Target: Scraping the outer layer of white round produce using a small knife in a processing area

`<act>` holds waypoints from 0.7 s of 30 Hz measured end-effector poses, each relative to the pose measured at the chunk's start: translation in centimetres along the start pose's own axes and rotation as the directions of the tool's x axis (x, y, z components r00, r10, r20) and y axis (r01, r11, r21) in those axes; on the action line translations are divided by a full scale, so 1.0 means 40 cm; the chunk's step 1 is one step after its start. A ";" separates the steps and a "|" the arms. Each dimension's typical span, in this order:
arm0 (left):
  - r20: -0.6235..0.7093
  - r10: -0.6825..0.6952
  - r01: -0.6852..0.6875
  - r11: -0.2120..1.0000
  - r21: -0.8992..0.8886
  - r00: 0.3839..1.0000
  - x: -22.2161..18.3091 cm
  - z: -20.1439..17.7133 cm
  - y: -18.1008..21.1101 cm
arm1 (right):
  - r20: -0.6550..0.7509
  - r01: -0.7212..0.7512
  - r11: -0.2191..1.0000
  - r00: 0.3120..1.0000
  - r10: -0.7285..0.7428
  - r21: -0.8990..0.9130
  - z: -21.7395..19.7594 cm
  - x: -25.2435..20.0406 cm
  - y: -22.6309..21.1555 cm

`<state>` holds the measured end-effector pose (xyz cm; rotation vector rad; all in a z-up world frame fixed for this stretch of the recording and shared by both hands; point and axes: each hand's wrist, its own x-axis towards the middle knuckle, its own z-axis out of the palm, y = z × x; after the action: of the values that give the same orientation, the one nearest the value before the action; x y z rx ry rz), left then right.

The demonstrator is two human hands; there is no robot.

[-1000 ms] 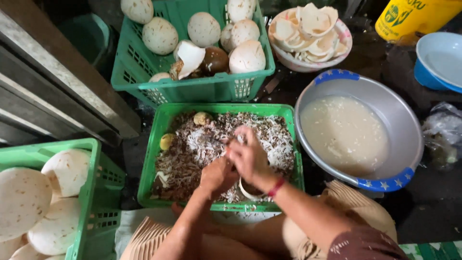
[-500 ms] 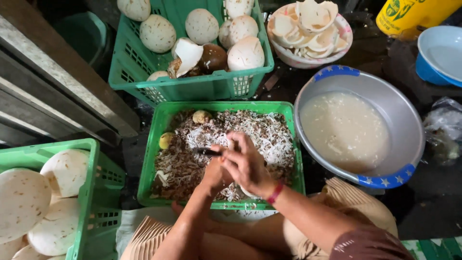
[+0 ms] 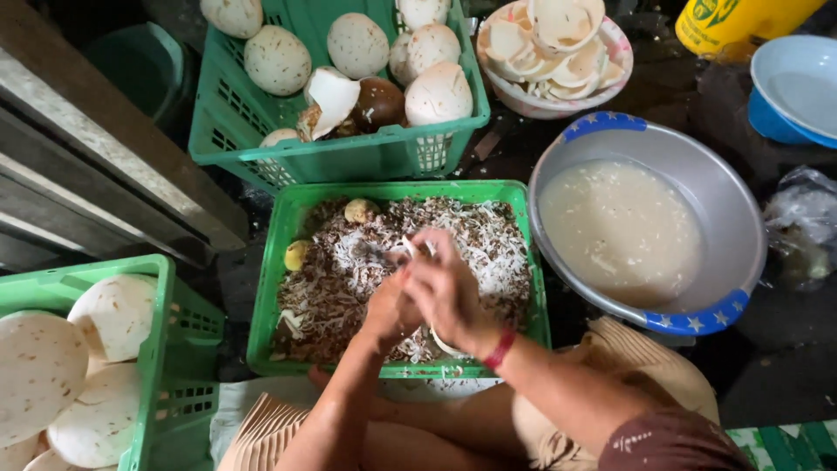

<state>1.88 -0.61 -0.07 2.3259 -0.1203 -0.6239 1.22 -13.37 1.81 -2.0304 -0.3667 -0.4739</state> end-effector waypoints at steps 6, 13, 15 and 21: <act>0.089 -0.022 0.009 0.989 0.146 0.996 -0.053 -0.031 0.050 | 0.103 -0.395 0.898 0.918 0.382 0.193 0.022 0.009 0.096; 0.070 -0.036 0.005 0.916 0.401 0.997 -0.069 -0.033 0.070 | 0.053 -0.139 0.968 0.987 0.153 -0.207 -0.034 0.023 0.023; 0.082 -0.026 -0.011 0.907 0.422 0.996 -0.088 -0.060 0.110 | -0.007 -0.241 0.951 0.970 0.245 -0.194 -0.046 0.019 -0.006; 0.035 0.016 -0.029 0.900 0.436 0.999 -0.045 0.004 0.017 | 0.077 0.029 0.954 0.997 -0.006 -0.297 -0.012 0.006 0.049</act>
<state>0.29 -0.77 1.00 2.7425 -0.3315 -0.6748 2.23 -14.71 0.63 -2.3452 -0.3763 -0.4881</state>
